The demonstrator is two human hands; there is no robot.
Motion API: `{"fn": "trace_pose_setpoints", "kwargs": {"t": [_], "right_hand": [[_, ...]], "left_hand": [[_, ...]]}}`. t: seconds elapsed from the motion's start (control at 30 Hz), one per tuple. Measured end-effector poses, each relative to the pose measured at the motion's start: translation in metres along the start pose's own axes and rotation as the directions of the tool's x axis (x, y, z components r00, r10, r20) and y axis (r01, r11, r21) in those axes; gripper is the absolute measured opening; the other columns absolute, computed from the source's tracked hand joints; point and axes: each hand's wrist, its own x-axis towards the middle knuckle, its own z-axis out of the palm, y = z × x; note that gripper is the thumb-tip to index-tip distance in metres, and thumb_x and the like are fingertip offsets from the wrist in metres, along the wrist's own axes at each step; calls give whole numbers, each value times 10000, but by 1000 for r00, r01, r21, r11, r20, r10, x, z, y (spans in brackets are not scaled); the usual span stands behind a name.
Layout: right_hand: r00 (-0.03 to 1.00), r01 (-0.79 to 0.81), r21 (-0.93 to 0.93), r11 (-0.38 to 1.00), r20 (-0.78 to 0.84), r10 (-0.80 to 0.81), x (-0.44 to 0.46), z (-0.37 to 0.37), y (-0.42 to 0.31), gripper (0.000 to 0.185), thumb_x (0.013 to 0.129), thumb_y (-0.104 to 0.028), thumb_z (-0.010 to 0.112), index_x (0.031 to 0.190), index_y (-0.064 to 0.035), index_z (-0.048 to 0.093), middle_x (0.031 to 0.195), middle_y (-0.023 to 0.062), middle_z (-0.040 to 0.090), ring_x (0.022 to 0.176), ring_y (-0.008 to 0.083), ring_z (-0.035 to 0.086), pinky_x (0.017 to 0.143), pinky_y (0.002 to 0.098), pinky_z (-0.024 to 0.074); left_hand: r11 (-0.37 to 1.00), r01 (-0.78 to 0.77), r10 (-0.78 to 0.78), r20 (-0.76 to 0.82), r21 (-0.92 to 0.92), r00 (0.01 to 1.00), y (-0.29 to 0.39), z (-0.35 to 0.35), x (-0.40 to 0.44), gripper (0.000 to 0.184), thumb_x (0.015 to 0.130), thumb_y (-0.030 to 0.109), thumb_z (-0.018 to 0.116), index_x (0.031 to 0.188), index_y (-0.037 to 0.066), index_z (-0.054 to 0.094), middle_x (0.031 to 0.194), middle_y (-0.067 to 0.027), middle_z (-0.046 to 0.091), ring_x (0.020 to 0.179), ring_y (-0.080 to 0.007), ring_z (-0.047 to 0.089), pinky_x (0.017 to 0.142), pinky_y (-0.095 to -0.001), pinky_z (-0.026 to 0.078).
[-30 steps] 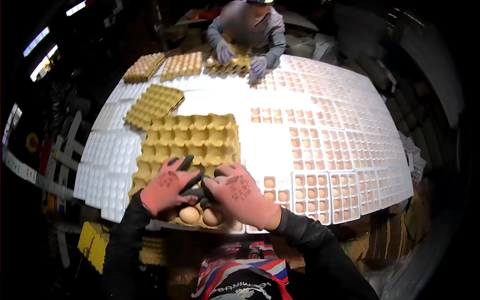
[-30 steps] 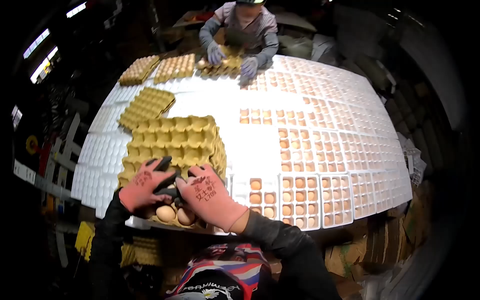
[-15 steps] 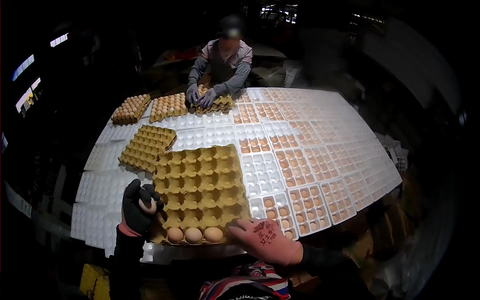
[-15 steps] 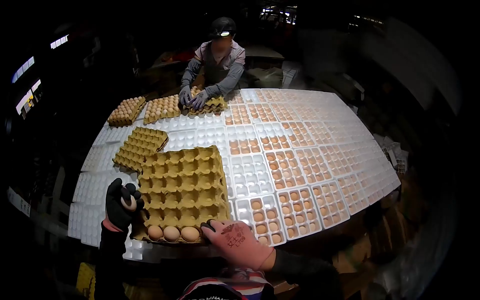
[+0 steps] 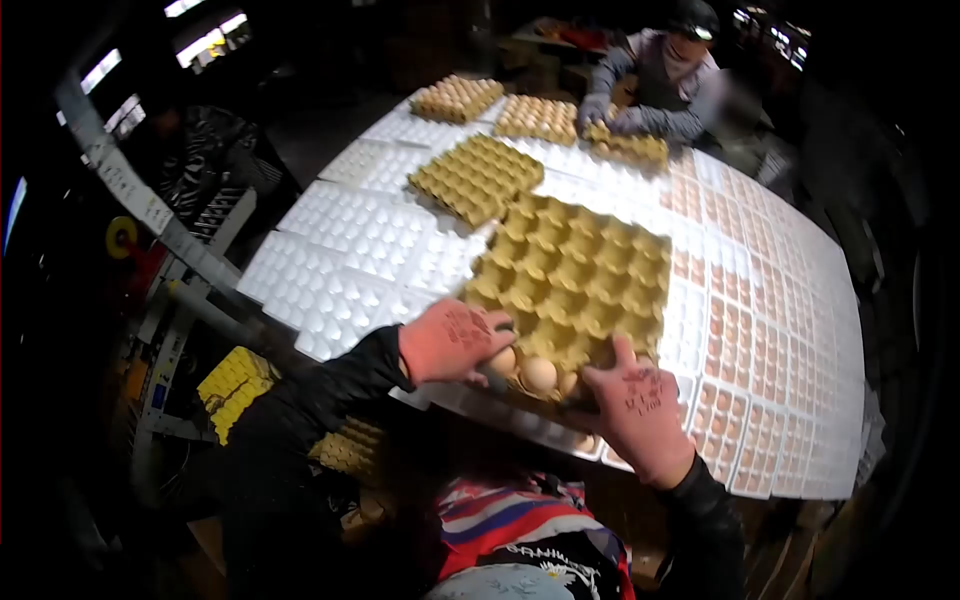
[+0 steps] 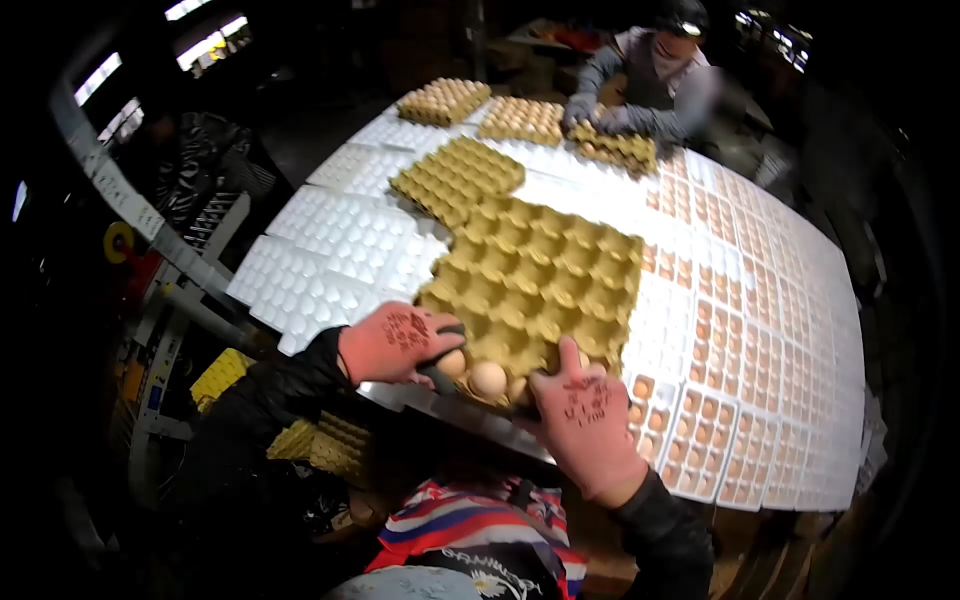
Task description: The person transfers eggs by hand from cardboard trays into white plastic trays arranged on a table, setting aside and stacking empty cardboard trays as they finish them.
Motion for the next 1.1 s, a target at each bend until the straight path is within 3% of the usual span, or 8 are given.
{"fn": "trace_pose_setpoints", "kwargs": {"t": [0.1, 0.17, 0.27, 0.43, 0.7, 0.87, 0.93, 1.1], "right_hand": [[988, -138, 169, 976, 86, 125, 5, -14, -4, 363, 639, -322, 818, 914, -129, 680, 1078, 143, 551, 849, 324, 639, 719, 405, 504], [979, -40, 538, 842, -148, 141, -7, 5, 28, 452, 713, -420, 772, 1021, -100, 688, 1154, 142, 582, 938, 274, 648, 755, 373, 506], [907, 80, 994, -69, -44, 419, -20, 26, 67, 542, 863, -547, 569, 1054, -47, 654, 1185, 132, 595, 922, 243, 635, 779, 349, 515], [968, 243, 385, -891, -157, 196, -47, 32, 114, 589, 954, -559, 412, 1365, -157, 537, 1492, 83, 387, 807, 181, 592, 535, 253, 456], [851, 342, 614, -712, 120, 512, -153, 91, 248, 586, 954, -516, 488, 1362, -96, 494, 1365, 103, 508, 849, 149, 575, 617, 227, 483], [868, -392, 695, 603, 62, 493, -153, 135, 310, 424, 771, -293, 753, 1114, -66, 651, 1176, 118, 590, 885, 232, 665, 703, 327, 529], [957, -280, 147, 949, 115, 265, -142, 149, 324, 441, 721, -285, 769, 1132, -191, 637, 1317, 102, 473, 916, 280, 641, 759, 398, 514], [965, -260, 250, 933, 73, 250, -127, 171, 340, 389, 778, -243, 718, 1146, -161, 623, 1307, 118, 494, 957, 277, 641, 749, 394, 525]], "left_hand": [[964, 51, -94, -154, -261, 984, -8, -4, -16, 637, 794, 356, 737, 1334, 127, 490, 1315, -131, 532, 1066, -290, 613, 873, -375, 501], [190, -21, -295, -78, -981, 952, -10, -27, -26, 643, 792, 342, 743, 1345, 121, 498, 1296, -162, 541, 1087, -324, 600, 898, -396, 496], [783, -148, -136, -399, -604, 907, 2, -25, -6, 634, 741, 310, 787, 1314, 191, 546, 1367, -164, 466, 1094, -309, 600, 890, -389, 509], [996, -85, 83, -102, -16, 991, 21, -14, 31, 474, 687, 343, 805, 1112, 216, 638, 1392, -132, 412, 983, -297, 608, 785, -394, 517], [657, -110, -572, -589, -745, 570, 115, -27, 44, 444, 817, 154, 670, 1197, -61, 587, 1183, -207, 593, 967, -254, 650, 743, -308, 567], [454, -227, -417, -431, -862, 800, 242, 16, 154, 627, 558, 235, 881, 1111, 41, 661, 1281, -225, 507, 1148, -397, 531, 934, -439, 469], [629, 150, -594, -347, -763, 726, 272, 54, 209, 630, 587, 235, 864, 1159, 77, 651, 1272, -229, 515, 1124, -392, 544, 867, -440, 506], [493, 715, -829, -19, -496, 559, 280, 161, 275, 540, 717, 223, 787, 1222, 123, 626, 1376, -180, 411, 1141, -355, 544, 926, -417, 469]]}}
